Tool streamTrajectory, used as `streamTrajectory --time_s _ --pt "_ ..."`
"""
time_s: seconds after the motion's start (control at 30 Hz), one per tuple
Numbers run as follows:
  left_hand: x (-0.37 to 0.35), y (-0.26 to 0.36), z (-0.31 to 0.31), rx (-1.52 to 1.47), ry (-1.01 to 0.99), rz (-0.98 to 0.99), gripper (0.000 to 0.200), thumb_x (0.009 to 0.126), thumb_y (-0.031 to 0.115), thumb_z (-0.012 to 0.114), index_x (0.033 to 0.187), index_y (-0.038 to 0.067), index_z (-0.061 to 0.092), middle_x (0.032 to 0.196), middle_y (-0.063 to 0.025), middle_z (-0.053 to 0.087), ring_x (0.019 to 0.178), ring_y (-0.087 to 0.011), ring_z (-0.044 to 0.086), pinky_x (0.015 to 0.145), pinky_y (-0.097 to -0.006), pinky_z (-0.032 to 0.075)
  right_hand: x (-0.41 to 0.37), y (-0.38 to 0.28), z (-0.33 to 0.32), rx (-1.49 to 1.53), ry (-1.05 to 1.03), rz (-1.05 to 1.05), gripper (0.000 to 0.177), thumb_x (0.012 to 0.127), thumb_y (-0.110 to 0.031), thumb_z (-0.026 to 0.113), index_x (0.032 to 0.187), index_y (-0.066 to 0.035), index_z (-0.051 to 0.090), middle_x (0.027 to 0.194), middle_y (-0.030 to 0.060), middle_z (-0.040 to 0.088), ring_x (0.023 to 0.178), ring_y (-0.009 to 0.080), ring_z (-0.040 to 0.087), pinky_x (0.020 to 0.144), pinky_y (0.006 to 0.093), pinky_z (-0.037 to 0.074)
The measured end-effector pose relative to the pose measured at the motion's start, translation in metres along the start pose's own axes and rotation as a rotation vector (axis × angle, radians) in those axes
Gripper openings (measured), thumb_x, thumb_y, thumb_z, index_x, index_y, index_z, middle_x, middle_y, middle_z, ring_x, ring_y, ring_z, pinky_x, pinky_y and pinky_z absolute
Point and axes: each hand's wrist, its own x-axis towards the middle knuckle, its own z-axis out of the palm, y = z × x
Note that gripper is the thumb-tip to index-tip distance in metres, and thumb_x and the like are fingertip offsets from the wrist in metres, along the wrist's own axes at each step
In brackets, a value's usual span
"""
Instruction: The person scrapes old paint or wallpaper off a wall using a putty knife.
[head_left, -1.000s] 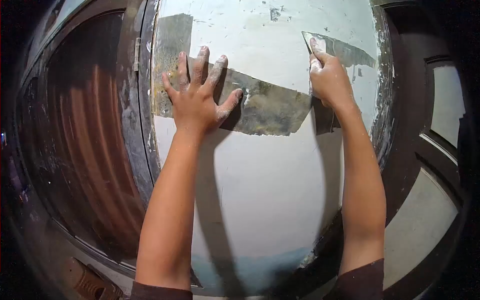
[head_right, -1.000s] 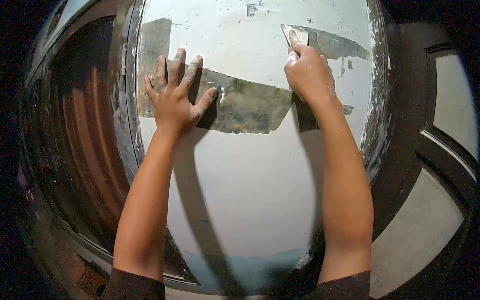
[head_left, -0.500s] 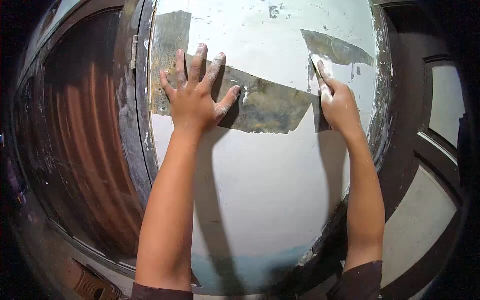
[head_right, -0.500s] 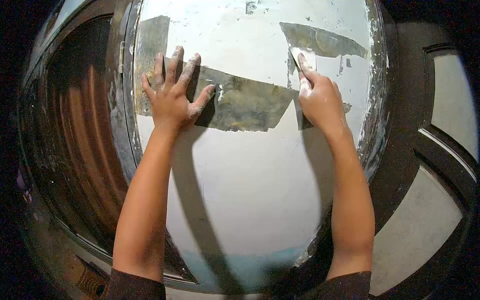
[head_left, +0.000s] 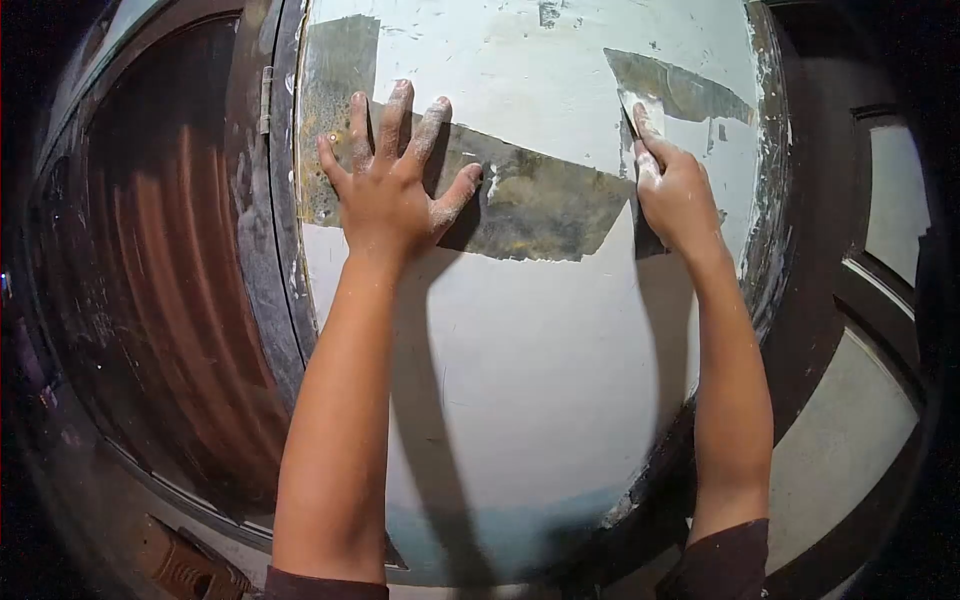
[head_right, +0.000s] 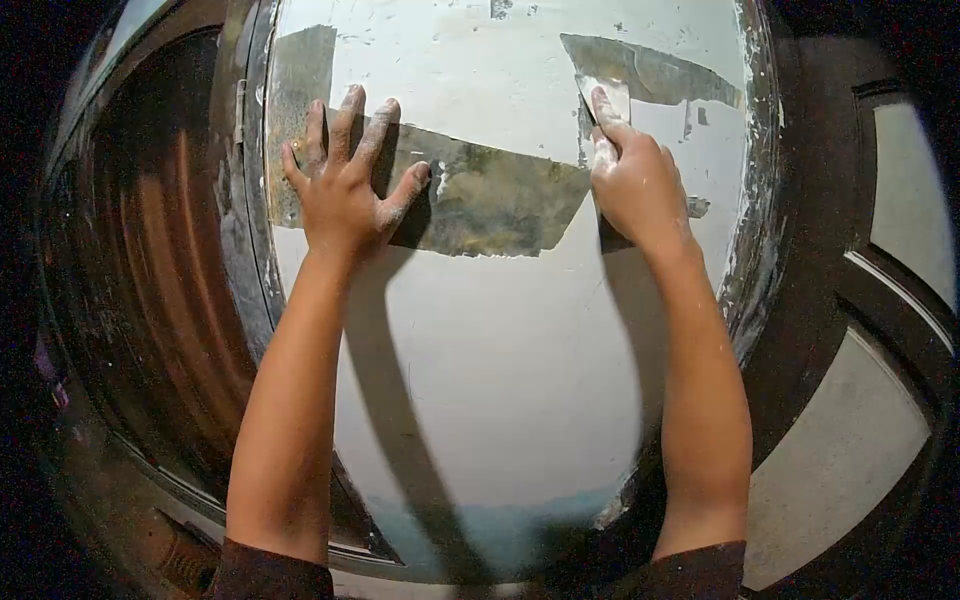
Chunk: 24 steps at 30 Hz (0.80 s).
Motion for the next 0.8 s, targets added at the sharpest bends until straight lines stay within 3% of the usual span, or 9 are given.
streamTrajectory --time_s 0.13,0.33,0.43,0.5,0.53,0.6,0.8 --pt "0.0 -0.002 0.003 -0.037 0.046 0.011 0.069 0.088 0.066 0.065 0.151 0.04 0.053 0.167 0.0007 0.034 0.156 -0.034 0.023 0.119 -0.0725 0.008 -0.001 0.004 0.007 0.081 0.104 -0.082 0.036 0.1 -0.024 0.055 0.126 -0.004 0.07 0.108 0.0306 0.069 0.102 0.0472 0.067 0.092 0.0483 0.051" --pt "-0.001 -0.001 0.002 -0.025 0.023 0.002 0.069 0.087 0.066 0.066 0.15 0.04 0.053 0.166 0.0012 0.035 0.156 -0.0349 0.023 0.119 -0.0724 0.009 0.006 -0.012 -0.006 0.041 -0.042 0.067 0.04 0.098 -0.024 0.055 0.134 -0.011 0.067 0.108 0.0286 0.07 0.101 0.0462 0.068 0.09 0.048 0.052" --pt "0.0 -0.002 0.004 -0.049 0.045 0.006 0.071 0.086 0.066 0.067 0.151 0.04 0.053 0.167 0.0014 0.035 0.157 -0.0345 0.023 0.118 -0.0735 0.009 0.011 -0.005 0.0 0.053 0.012 0.013 0.042 0.098 -0.024 0.054 0.137 -0.012 0.064 0.107 0.0281 0.07 0.1 0.0462 0.068 0.09 0.0479 0.052" --pt "-0.001 -0.002 0.005 -0.031 0.037 0.006 0.072 0.085 0.066 0.067 0.151 0.04 0.052 0.167 0.0013 0.035 0.157 -0.0344 0.022 0.118 -0.0736 0.009 0.02 -0.008 0.0 -0.052 -0.011 -0.004 0.043 0.104 -0.021 0.053 0.147 -0.018 0.057 0.084 0.0232 0.068 0.067 0.0211 0.055 0.072 0.0362 0.049" --pt "-0.001 -0.003 0.005 -0.043 0.041 0.01 0.071 0.086 0.065 0.068 0.151 0.04 0.052 0.167 0.0014 0.035 0.157 -0.0347 0.022 0.118 -0.0735 0.009 0.019 -0.009 0.0 0.002 0.02 -0.047 0.043 0.103 -0.021 0.054 0.146 -0.017 0.057 0.092 0.0254 0.07 0.069 0.0226 0.059 0.075 0.0358 0.051" --pt "-0.001 -0.003 0.006 -0.036 0.039 0.009 0.071 0.086 0.064 0.068 0.151 0.04 0.052 0.167 0.0015 0.035 0.157 -0.0351 0.023 0.118 -0.0733 0.009 0.018 -0.011 -0.003 0.045 -0.026 0.042 0.035 0.099 -0.024 0.054 0.125 -0.008 0.07 0.11 0.0263 0.071 0.102 0.0461 0.068 0.091 0.0488 0.052" --pt "-0.001 -0.001 0.001 -0.033 0.019 0.007 0.071 0.087 0.062 0.068 0.152 0.038 0.052 0.166 -0.0008 0.035 0.157 -0.0358 0.022 0.118 -0.0742 0.009 0.024 -0.019 -0.003 0.064 0.004 0.042 0.037 0.098 -0.024 0.054 0.126 -0.007 0.07 0.115 0.0273 0.07 0.108 0.0451 0.067 0.095 0.0482 0.051"
